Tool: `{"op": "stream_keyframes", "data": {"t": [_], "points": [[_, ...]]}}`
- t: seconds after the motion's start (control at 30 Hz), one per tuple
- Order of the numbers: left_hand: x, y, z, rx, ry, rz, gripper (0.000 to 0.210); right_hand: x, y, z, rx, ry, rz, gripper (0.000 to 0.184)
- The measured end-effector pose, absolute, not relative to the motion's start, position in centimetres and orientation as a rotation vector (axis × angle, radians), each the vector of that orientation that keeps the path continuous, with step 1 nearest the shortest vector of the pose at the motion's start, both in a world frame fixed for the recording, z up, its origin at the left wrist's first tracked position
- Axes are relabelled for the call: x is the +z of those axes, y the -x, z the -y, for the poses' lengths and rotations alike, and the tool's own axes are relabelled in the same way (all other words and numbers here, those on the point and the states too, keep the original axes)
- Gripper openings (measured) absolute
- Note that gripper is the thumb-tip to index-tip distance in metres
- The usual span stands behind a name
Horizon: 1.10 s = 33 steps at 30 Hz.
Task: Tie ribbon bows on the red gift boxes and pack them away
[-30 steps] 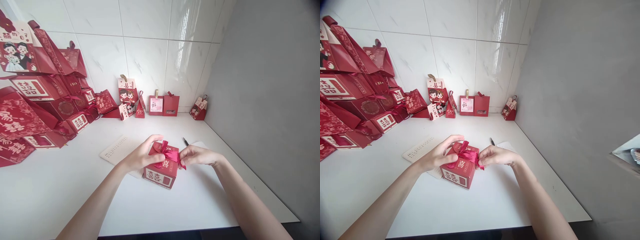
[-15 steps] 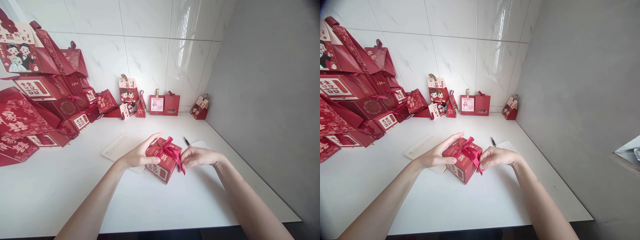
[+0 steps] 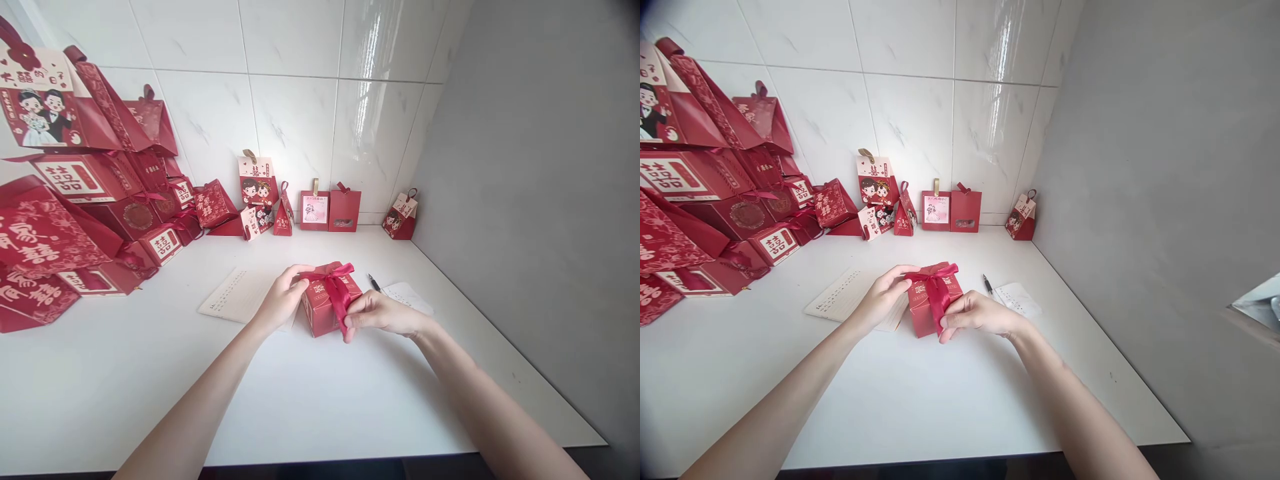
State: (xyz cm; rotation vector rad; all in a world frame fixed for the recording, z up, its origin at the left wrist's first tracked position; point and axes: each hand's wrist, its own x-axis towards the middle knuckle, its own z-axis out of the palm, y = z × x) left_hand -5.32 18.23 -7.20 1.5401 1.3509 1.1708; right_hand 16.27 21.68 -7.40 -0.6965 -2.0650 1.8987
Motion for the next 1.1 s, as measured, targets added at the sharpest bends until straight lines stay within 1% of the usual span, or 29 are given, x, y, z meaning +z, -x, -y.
{"op": "stream_keyframes", "data": {"t": [0.1,0.27,0.37,0.43,0.53,0.6,0.7,0.83,0.97,1.1], "points": [[-7.4,5.6,-18.4,1.209,-1.485,-1.339,0.030,-7.9,-14.9,-20.7,1.896,0.662,2.004,0.026],[-7.5,5.7,-18.3,1.310,-1.520,-1.357,0.031,-8.8,-12.8,-19.0,1.769,0.666,1.961,0.033],[-7.2,5.6,-18.1,1.319,-1.629,-1.439,0.024,-9.2,-12.0,-18.1,1.708,0.697,1.972,0.033],[-7.0,5.5,-18.0,1.303,-1.668,-1.464,0.018,-9.4,-11.7,-17.6,1.673,0.691,1.987,0.032],[-7.0,5.5,-18.0,1.314,-1.679,-1.480,0.015,-9.3,-11.4,-17.1,1.621,0.662,2.003,0.027],[-7.0,5.5,-18.0,1.305,-1.701,-1.473,0.015,-9.2,-11.3,-16.9,1.592,0.656,2.016,0.024],[-7.0,5.5,-18.0,1.260,-1.773,-1.430,0.021,-9.1,-11.3,-16.7,1.565,0.657,2.039,0.022],[-7.1,5.4,-18.0,1.246,-1.797,-1.445,0.019,-8.7,-11.8,-17.0,1.557,0.675,2.121,0.020],[-7.1,5.4,-18.0,1.250,-1.798,-1.465,0.015,-8.0,-13.1,-17.8,1.589,0.803,2.256,0.030],[-7.2,5.4,-18.0,1.265,-1.785,-1.486,0.012,-7.4,-13.8,-18.2,1.574,0.990,2.183,0.036]]}}
